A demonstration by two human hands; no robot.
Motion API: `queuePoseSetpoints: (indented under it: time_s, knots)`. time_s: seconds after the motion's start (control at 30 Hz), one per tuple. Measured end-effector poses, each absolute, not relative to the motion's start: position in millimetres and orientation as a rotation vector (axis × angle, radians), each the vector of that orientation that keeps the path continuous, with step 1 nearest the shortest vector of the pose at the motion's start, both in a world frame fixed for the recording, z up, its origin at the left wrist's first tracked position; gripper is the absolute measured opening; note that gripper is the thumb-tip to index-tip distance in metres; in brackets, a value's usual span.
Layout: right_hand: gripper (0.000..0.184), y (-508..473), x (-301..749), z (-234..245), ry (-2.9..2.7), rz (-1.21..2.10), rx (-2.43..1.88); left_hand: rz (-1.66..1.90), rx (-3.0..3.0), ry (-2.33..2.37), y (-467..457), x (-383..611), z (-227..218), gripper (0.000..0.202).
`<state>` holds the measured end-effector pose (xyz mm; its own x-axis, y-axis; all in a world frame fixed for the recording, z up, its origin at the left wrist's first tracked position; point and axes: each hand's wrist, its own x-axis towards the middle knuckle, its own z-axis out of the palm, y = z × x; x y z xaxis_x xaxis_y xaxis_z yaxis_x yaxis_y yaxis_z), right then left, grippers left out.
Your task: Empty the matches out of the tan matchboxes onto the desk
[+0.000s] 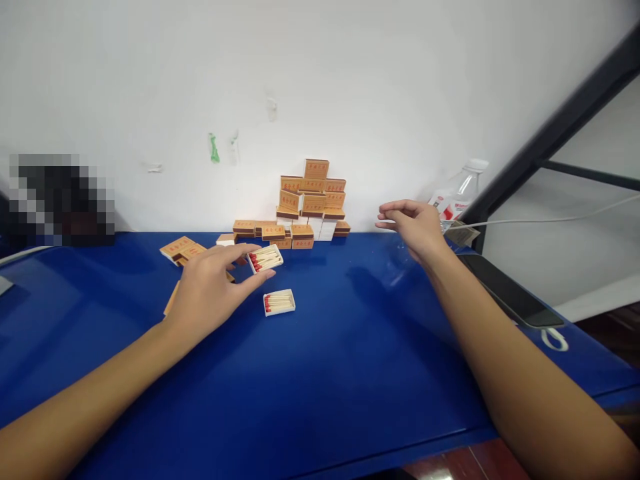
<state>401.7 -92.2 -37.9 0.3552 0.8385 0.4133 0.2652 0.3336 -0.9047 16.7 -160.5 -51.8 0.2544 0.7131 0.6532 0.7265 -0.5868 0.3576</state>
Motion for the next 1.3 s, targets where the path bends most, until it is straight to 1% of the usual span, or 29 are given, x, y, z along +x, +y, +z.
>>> queuePoseSetpoints:
  time_s: [0.13, 0.27, 0.33, 0.43, 0.5, 0.6, 0.7, 0.73, 0.8, 0.83, 0.87, 0.97, 1.03, 1.1, 1.17, 1.23, 1.3]
  knots:
    - [0.003, -95.0, 392.0, -37.6, -1.168, 0.548, -1.229, -1.248, -2.479, -1.397, -160.9, 16.7, -52.8, 0.038]
    - [0.005, -98.0, 386.7, -38.3, -1.219, 0.569, -1.268, -1.233, -2.491, -1.393, -161.4, 16.9, -53.0, 0.038]
    - [0.009, -99.0, 387.2, -39.4, -1.327, 0.554, -1.359, -1.223, -2.499, -1.426, -160.8, 17.0, -52.9, 0.039]
    - [0.017, -100.3, 385.9, -43.0, -1.598, 0.412, -1.544, -1.198, -2.517, -1.493, -158.9, 16.8, -52.9, 0.04]
    - [0.019, -103.0, 377.6, -47.2, -1.792, 0.289, -1.586, -1.181, -2.53, -1.528, -157.6, 16.5, -53.0, 0.04]
    - [0.018, -116.1, 347.1, -55.1, -2.057, 0.218, -1.475, -1.167, -2.528, -1.545, -156.2, 16.1, -53.7, 0.04]
    - [0.017, -142.7, 301.9, -60.9, -2.261, 0.311, -1.251, -1.164, -2.525, -1.527, -155.6, 16.5, -55.1, 0.041]
    - [0.023, -153.1, 287.0, -62.0, -2.295, 0.339, -1.189, -1.165, -2.531, -1.52, -155.8, 16.6, -55.5, 0.04]
    - [0.041, -172.2, 262.1, -63.8, -2.349, 0.401, -1.128, -1.165, -2.545, -1.513, -156.5, 16.8, -55.7, 0.039]
    - [0.045, -179.7, 253.2, -64.6, -2.364, 0.426, -1.113, -1.161, -2.55, -1.51, -157.0, 16.7, -55.5, 0.038]
    - [0.043, -185.2, 247.3, -65.2, -2.372, 0.443, -1.104, -1.153, -2.556, -1.505, -157.6, 16.5, -55.0, 0.037]
    - [0.027, -188.5, 247.0, -65.3, -2.377, 0.483, -1.092, -1.123, -2.56, -1.509, -158.7, 15.7, -53.2, 0.037]
    - [0.024, -181.5, 258.2, -63.1, -2.38, 0.513, -1.093, -1.087, -2.574, -1.534, -158.6, 15.0, -52.6, 0.039]
    - [0.028, -170.8, 273.1, -60.5, -2.403, 0.549, -1.078, -1.042, -2.593, -1.552, -157.7, 14.4, -53.6, 0.04]
    - [0.036, -160.1, 286.0, -59.4, -2.421, 0.556, -1.061, -1.008, -2.611, -1.545, -156.2, 14.0, -56.1, 0.039]
    - [0.044, -152.6, 292.6, -60.7, -2.383, 0.498, -1.079, -0.984, -2.614, -1.537, -154.6, 13.8, -59.4, 0.038]
    - [0.045, -150.3, 292.6, -62.9, -2.292, 0.402, -1.151, -0.961, -2.615, -1.533, -153.5, 13.7, -61.9, 0.037]
